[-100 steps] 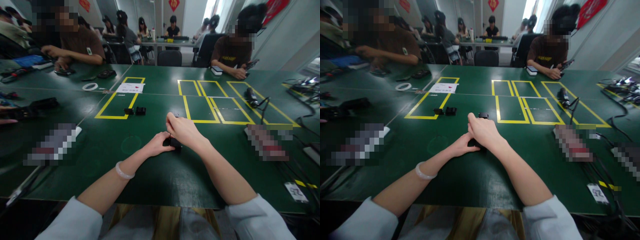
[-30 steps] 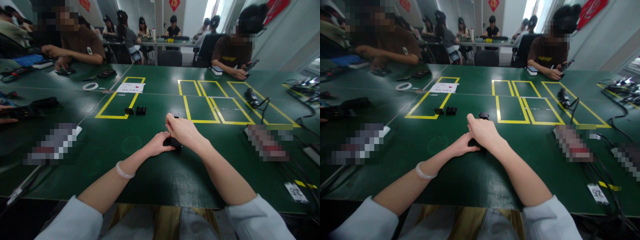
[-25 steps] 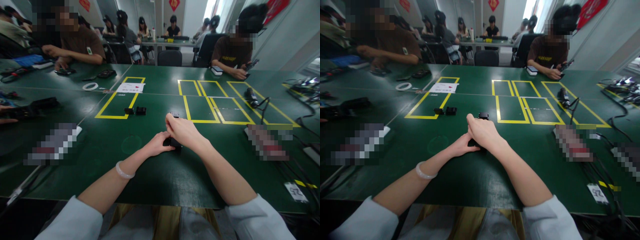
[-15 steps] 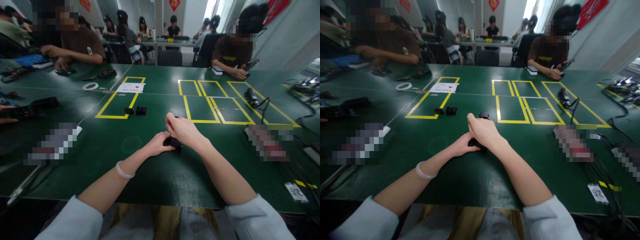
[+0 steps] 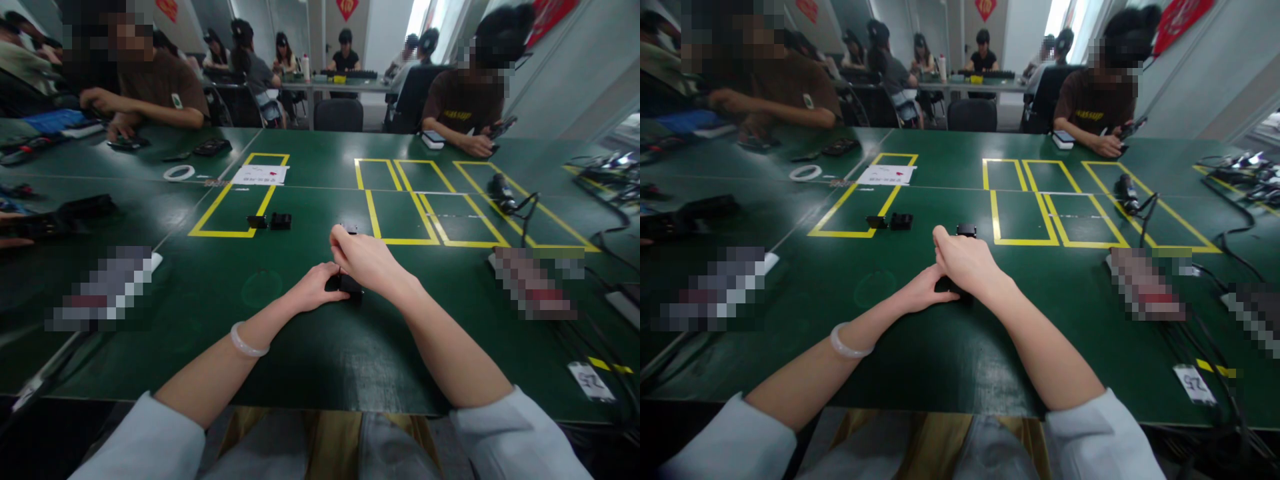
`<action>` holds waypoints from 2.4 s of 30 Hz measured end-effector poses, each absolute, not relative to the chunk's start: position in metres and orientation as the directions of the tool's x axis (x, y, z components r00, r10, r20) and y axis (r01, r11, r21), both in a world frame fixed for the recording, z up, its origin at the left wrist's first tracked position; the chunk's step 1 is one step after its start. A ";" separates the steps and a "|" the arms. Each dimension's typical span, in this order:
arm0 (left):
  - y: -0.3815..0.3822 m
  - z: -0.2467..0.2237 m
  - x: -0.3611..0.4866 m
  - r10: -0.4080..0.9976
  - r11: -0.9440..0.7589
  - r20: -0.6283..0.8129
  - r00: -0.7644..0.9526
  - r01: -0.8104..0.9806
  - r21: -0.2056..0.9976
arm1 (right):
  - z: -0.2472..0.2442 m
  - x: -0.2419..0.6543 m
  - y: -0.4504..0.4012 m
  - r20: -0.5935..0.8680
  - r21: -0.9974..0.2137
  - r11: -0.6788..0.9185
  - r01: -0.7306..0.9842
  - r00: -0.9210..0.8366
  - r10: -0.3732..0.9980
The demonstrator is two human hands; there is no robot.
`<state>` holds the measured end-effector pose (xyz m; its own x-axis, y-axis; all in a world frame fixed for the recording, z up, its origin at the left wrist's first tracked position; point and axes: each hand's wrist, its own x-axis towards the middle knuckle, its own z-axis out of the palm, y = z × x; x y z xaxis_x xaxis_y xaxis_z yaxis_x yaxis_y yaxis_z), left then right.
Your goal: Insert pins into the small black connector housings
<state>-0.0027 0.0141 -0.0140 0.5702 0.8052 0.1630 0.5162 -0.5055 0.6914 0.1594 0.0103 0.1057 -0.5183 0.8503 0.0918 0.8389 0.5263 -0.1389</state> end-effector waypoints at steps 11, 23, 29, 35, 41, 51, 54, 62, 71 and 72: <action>0.013 -0.010 -0.002 0.806 -0.503 0.150 0.573 0.528 0.685 | 0.104 0.160 0.012 0.081 -0.130 0.518 0.846 -0.511 0.856; 0.014 -0.014 -0.003 0.805 -0.507 0.156 0.572 0.529 0.681 | 0.104 0.159 0.012 0.093 -0.118 0.508 0.853 -0.500 0.861; 0.014 -0.012 -0.002 0.801 -0.515 0.165 0.575 0.525 0.678 | 0.103 0.159 0.013 0.100 -0.119 0.511 0.851 -0.501 0.859; 0.014 -0.012 -0.002 0.804 -0.508 0.143 0.577 0.541 0.670 | 0.101 0.162 0.015 0.111 -0.130 0.519 0.845 -0.508 0.854; 0.014 -0.013 -0.002 0.801 -0.517 0.161 0.577 0.531 0.671 | 0.100 0.161 0.016 0.131 -0.147 0.531 0.835 -0.515 0.847; 0.014 -0.012 -0.002 0.799 -0.510 0.147 0.584 0.527 0.680 | 0.099 0.163 0.018 0.124 -0.140 0.517 0.844 -0.504 0.855; 0.014 -0.011 -0.002 0.799 -0.508 0.142 0.584 0.530 0.679 | 0.099 0.163 0.017 0.135 -0.140 0.524 0.840 -0.508 0.851; 0.014 -0.013 -0.003 0.803 -0.508 0.144 0.578 0.540 0.671 | 0.101 0.162 0.016 0.130 -0.107 0.522 0.846 -0.509 0.851; 0.014 -0.011 -0.002 0.806 -0.503 0.141 0.575 0.539 0.675 | 0.101 0.161 0.016 0.114 -0.088 0.514 0.853 -0.504 0.856; 0.014 -0.011 -0.002 0.805 -0.503 0.141 0.576 0.539 0.676 | 0.101 0.161 0.016 0.113 -0.087 0.512 0.854 -0.503 0.857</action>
